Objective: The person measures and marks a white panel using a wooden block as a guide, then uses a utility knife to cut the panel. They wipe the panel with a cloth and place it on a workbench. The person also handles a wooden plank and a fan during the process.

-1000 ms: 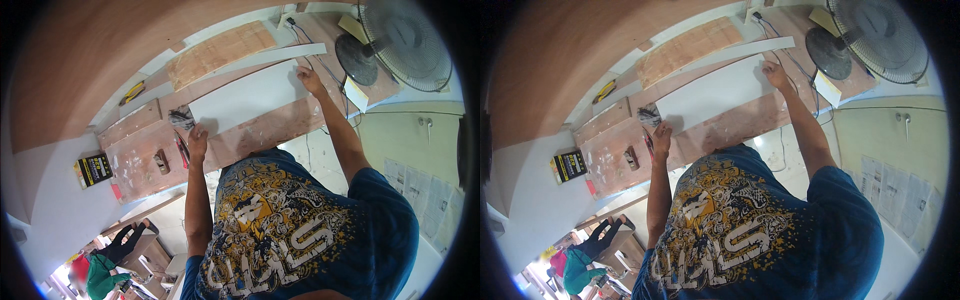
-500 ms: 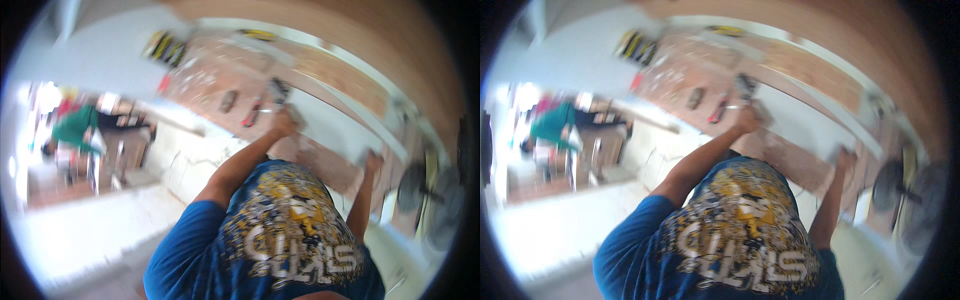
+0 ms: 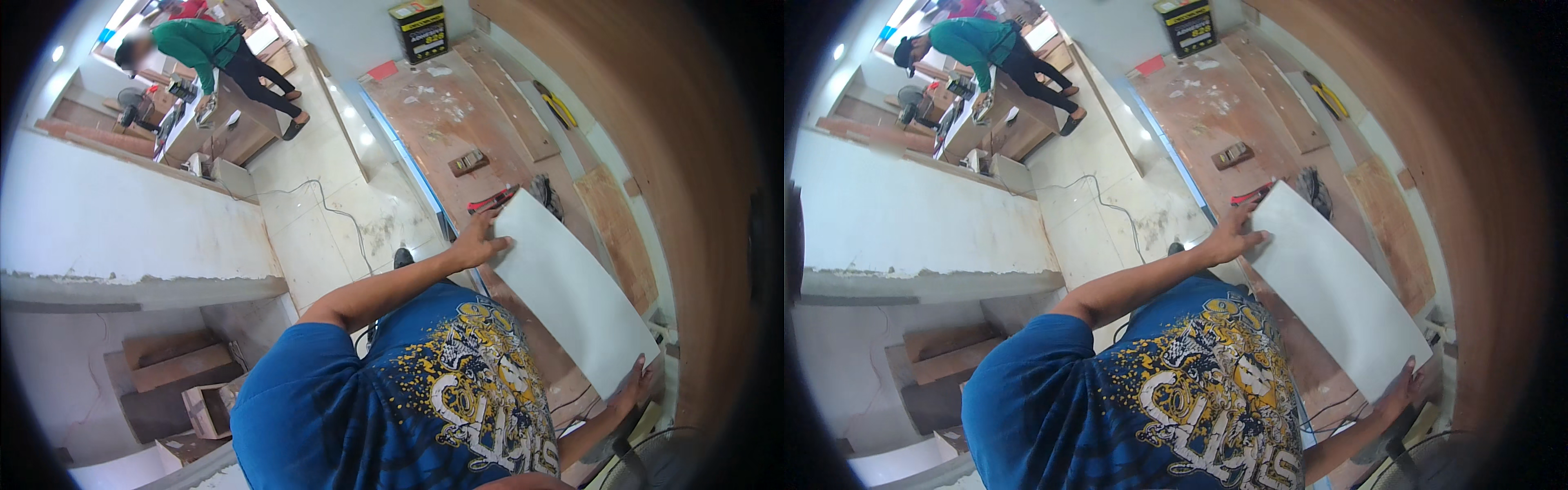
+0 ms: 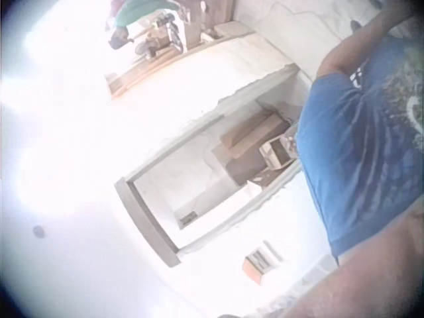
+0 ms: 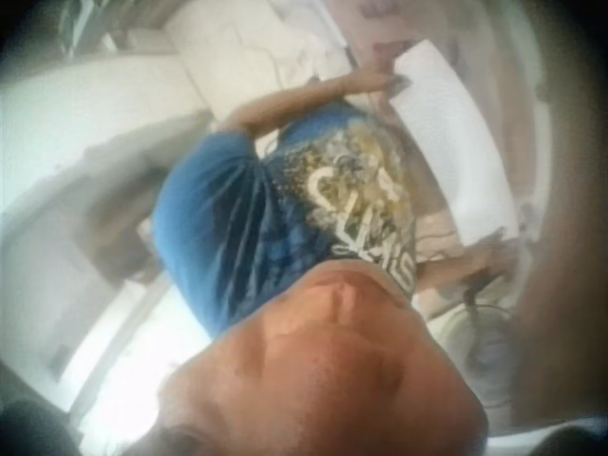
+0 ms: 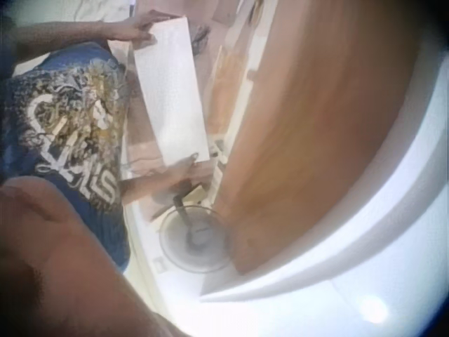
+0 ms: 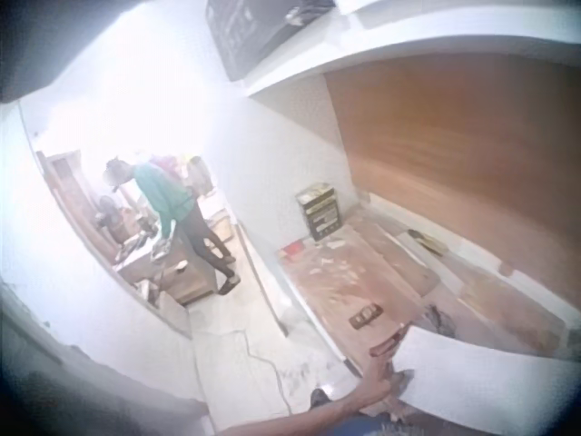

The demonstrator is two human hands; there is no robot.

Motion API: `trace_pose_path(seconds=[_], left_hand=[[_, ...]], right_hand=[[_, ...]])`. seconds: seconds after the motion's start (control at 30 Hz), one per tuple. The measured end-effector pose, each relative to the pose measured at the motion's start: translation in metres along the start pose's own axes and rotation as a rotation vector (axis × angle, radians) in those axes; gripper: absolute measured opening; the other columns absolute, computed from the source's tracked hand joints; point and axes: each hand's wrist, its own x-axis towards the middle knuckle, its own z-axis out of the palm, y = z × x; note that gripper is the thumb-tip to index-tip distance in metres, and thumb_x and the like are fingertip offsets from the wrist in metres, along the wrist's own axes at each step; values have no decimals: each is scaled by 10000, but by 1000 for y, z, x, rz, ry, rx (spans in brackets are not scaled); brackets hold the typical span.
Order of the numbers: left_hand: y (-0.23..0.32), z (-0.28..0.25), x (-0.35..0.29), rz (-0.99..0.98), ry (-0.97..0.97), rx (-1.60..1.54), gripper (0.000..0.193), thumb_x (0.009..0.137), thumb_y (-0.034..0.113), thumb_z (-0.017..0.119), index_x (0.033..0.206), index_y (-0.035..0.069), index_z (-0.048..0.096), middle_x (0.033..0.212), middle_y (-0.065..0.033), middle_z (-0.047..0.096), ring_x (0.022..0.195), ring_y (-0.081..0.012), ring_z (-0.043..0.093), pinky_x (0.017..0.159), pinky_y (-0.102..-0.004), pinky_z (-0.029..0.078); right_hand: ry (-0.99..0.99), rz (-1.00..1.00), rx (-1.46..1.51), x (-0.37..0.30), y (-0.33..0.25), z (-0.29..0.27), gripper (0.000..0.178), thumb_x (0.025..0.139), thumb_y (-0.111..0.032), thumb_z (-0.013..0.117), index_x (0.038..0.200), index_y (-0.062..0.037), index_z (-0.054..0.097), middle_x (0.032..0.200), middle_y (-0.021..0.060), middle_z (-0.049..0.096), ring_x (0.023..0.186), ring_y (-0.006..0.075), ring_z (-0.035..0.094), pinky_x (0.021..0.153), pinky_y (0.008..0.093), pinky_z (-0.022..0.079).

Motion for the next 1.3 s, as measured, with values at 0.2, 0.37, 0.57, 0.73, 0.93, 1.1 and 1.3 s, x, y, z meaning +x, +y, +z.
trace_pose_path(seconds=[0.2, 0.37, 0.57, 0.73, 0.93, 1.1, 1.3], left_hand=[[-46, -111, -29, -69, 378, 39, 438, 910, 287, 678, 1177, -60, 678, 940, -231, 685, 981, -344, 649, 901, -453, 499], [-150, -206, -74, -43, 592, -164, 397, 936, 268, 642, 1150, -64, 677, 921, -221, 687, 896, -328, 641, 851, -438, 501], [-279, -304, -139, -305, 613, 60, 440, 932, 322, 652, 1189, -33, 682, 1023, -220, 695, 947, -334, 664, 865, -460, 519], [-407, -371, -237, -782, 544, -40, 450, 886, 328, 696, 1104, -66, 706, 917, -236, 721, 814, -354, 720, 768, -460, 568], [-443, -374, -348, -1093, 499, -159, 284, 936, 263, 659, 979, -15, 696, 708, -103, 679, 563, -212, 665, 520, -335, 517], [-417, -362, -385, -1040, 731, -472, 278, 977, 258, 638, 1116, 20, 668, 848, -98, 696, 621, -184, 667, 528, -305, 512], [-394, -312, -427, -1140, 906, -654, 279, 990, 263, 619, 1140, 31, 661, 882, -100, 702, 658, -192, 684, 561, -312, 536]], right_hand=[[-485, -91, 184, -76, -109, 147, 739, 942, -175, 712, 1575, -50, 353, 1449, 136, 525, 1311, 248, 519, 1125, 386, 389], [-966, -143, 211, -137, -152, 298, 790, 916, -91, 695, 1602, -61, 305, 1485, 132, 493, 1359, 234, 487, 1142, 383, 385], [-1143, -66, 79, -231, -146, 459, 520, 966, -85, 655, 1444, 9, 472, 1290, 113, 641, 1155, 193, 633, 1007, 338, 501], [-1190, -159, 33, -295, -116, 563, 392, 980, -83, 646, 1340, 38, 548, 1188, 110, 689, 1030, 181, 679, 935, 330, 538], [-1213, -146, -42, -315, -68, 673, 374, 929, -26, 600, 1296, 45, 584, 1164, 112, 696, 1034, 172, 671, 906, 319, 536], [-1290, -324, -257, -305, -27, 792, 387, 895, -13, 592, 1278, 44, 603, 1114, 103, 706, 987, 170, 674, 876, 322, 537], [-1340, -286, -233, -273, 55, 955, 392, 880, -29, 622, 1269, 18, 632, 1081, 97, 716, 960, 175, 677, 855, 320, 537]])
